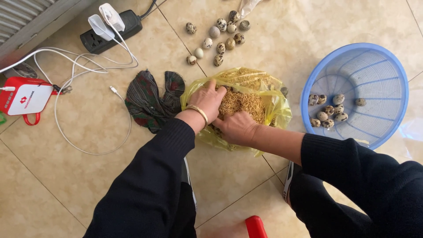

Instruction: Sorting quail eggs by picking them out of a bag of grain and from the floor and placing them into a blue plastic basket.

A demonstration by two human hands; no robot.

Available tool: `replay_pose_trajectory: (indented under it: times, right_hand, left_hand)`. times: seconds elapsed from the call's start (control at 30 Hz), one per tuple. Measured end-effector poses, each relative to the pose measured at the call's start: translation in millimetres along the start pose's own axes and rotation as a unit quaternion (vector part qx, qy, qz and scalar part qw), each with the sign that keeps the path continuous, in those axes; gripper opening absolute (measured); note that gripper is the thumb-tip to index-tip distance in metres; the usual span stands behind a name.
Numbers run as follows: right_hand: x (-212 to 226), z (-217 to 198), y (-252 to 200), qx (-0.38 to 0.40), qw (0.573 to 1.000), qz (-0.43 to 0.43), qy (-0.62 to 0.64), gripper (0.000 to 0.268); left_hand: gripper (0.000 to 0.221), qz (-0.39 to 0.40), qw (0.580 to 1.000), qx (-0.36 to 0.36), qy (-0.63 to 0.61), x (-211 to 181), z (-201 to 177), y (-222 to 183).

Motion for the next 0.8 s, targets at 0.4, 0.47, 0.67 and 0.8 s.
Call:
replay_pose_trajectory:
  times: [0.4,0.47,0.67,0.8]
  right_hand:
    - [-24.1,-5.8,-13.9,0.074,0.978,0.086,0.173,0.043]
    - [-30.0,1.6,-16.2,0.077,0.978,0.088,0.171,0.042]
    - [-18.0,14.0,-31.8,0.03,0.999,-0.001,0.046,0.034]
    - [-24.3,2.4,-27.3,0.033,0.965,0.034,0.259,0.044]
  left_hand:
    - [0.058,-0.039,0.998,0.026,-0.049,3.3,1.8,2.4]
    - [0.06,-0.028,0.999,0.024,-0.031,5.0,3.2,2.6]
    - [0.059,-0.016,1.0,0.001,-0.023,7.6,18.4,11.2]
    - [0.052,-0.034,0.994,-0.028,-0.103,3.5,2.6,0.9]
Point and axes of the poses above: each hand's wrist, its own y-axis towards the middle knuckle, its own z-axis out of the palm, x = y × z, the point moved 3 cm from there along y, towards the middle knuckle, and after that the axes turned 3 degrees about -y, right-handed, at the moved point
